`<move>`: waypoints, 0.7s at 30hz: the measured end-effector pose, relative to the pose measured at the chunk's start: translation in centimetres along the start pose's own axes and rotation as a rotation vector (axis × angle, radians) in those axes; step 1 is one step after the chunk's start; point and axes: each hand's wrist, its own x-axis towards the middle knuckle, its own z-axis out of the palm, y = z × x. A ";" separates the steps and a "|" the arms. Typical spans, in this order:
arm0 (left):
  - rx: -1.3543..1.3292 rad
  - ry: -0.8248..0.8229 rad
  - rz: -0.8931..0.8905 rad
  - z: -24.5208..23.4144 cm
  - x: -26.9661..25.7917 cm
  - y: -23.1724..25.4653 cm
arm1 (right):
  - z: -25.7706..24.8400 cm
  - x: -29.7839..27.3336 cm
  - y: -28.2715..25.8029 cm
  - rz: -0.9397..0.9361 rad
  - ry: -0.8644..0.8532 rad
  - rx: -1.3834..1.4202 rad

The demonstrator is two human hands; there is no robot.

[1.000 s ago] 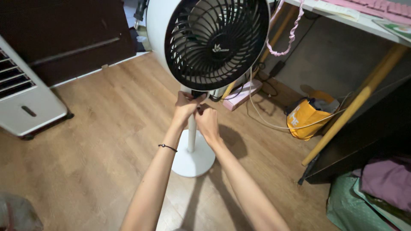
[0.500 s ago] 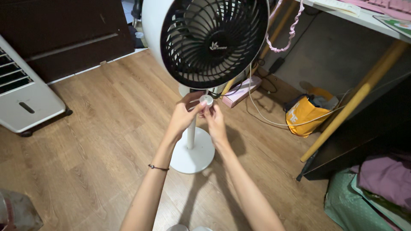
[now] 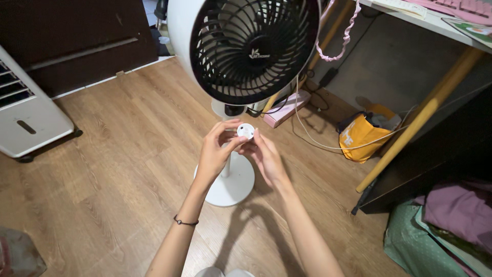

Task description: The person disassembles a standing fan by removing the head unit and pole from the base, then reassembles it by inserting the pole into the base and reattaching the head unit.

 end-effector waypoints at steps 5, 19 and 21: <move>-0.074 0.021 -0.071 -1.3 -0.9 0.0 | 0.8 0.6 0.8 0.022 -0.036 -0.053; 0.364 0.477 -0.146 -19.0 -10.2 -3.7 | 12.7 5.9 19.0 0.346 -0.183 -0.215; 0.452 0.586 -0.155 -21.8 -12.5 -5.6 | 14.1 6.5 24.1 0.429 -0.210 -0.208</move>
